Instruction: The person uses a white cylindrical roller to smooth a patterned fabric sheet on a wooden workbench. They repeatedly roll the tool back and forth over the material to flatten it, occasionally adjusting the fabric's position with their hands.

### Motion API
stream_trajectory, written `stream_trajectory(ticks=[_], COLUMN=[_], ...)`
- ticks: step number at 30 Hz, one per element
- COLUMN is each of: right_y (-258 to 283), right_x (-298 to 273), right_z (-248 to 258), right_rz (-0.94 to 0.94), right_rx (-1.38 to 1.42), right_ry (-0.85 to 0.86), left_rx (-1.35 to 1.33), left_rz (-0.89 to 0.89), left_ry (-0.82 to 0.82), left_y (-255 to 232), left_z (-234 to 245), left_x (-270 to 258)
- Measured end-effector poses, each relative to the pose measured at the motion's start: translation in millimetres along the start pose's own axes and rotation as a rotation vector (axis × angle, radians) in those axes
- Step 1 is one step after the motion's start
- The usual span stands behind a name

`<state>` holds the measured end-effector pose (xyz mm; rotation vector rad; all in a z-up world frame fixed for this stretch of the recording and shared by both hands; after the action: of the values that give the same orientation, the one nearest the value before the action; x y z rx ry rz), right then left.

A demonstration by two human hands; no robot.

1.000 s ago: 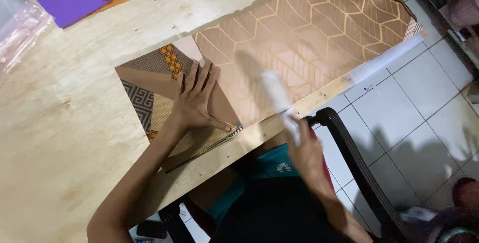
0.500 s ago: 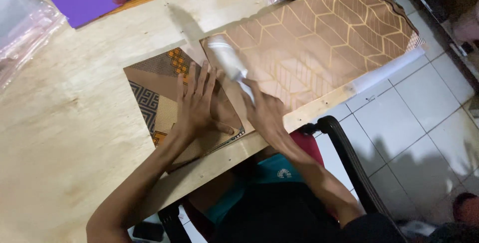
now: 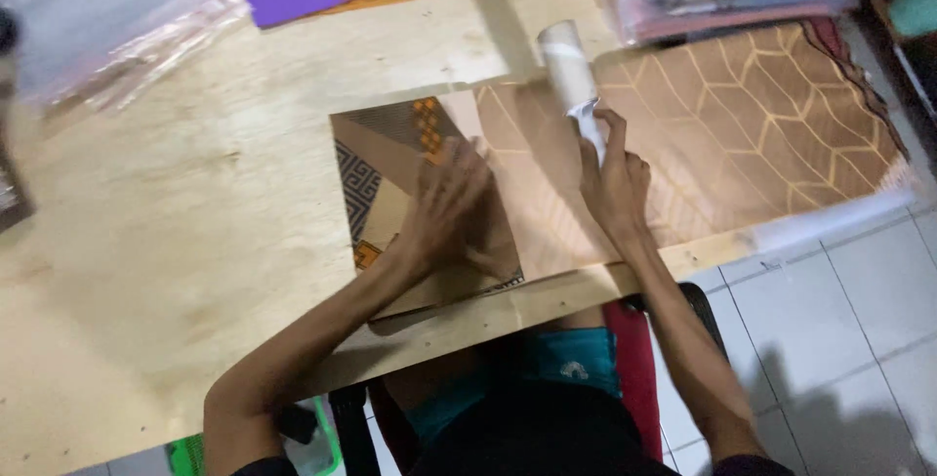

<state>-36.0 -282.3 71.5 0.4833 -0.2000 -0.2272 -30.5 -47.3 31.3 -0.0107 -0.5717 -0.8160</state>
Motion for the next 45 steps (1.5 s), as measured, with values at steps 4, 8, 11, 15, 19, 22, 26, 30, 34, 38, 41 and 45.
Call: stream_trajectory(ticks=[4, 8, 11, 15, 19, 22, 26, 30, 34, 38, 41, 45], right_y=[52.3, 68.6, 65.4, 69.7, 77.9, 135.0, 143.0, 169.3, 152.1, 162.2, 168.0, 191.4], right_x=[-12.2, 2.2, 34.9, 82.9, 98.2, 68.9, 63.1, 49.2, 102.2, 99.9, 87.0, 42.6], right_z=[4.6, -31.3, -46.0, -49.0, -47.3, -25.8, -89.2, -120.5, -164.1, -157.6, -151.8, -129.2], right_rz=[0.304, 0.671, 0.737, 0.692, 0.701, 0.75, 0.691, 1.079, 0.992, 0.981, 1.049, 1.116], right_rx=[0.047, -0.084, -0.199, -0.269, -0.238, -0.054, 0.07, -0.179, -0.272, -0.232, -0.238, -0.223], right_ry=[0.097, 0.292, 0.341, 0.283, 0.263, 0.273, 0.368, 0.151, 0.104, 0.138, 0.135, 0.187], left_rx=[-0.463, -0.686, -0.749, -0.708, -0.751, -0.864, -0.607, -0.57, -0.382, -0.627, -0.732, -0.571], left_rz=[-0.057, -0.173, -0.148, -0.142, -0.149, -0.058, 0.03, 0.074, 0.038, 0.183, 0.371, 0.495], left_ry=[-0.207, 0.24, 0.261, 0.2, 0.182, 0.178, 0.127, 0.228, 0.245, 0.19, -0.238, -0.071], left_y=[-31.9, -59.3, -62.9, -63.0, -56.7, -41.7, -24.7, -26.5, -25.4, 21.8, 110.0, 194.1], left_z=[70.7, 50.2, 47.7, 48.1, 57.0, 64.3, 63.2, 55.4, 53.7, 61.0, 74.4, 24.0], left_x=[5.5, -21.2, -25.6, -27.3, -25.9, -24.2, -46.5, -64.0, -61.1, -45.8, -39.6, -8.4])
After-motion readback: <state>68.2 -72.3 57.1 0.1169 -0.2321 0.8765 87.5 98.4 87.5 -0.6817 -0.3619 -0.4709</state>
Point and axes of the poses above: each hand's wrist, its own x-axis towards the middle knuckle, its own z-axis out of the back of the hand, y = z × x, the point moved 8 cm from there along x, towards the middle knuckle, and after that the axes turned 4 degrees about z, right-handed, at the moved point
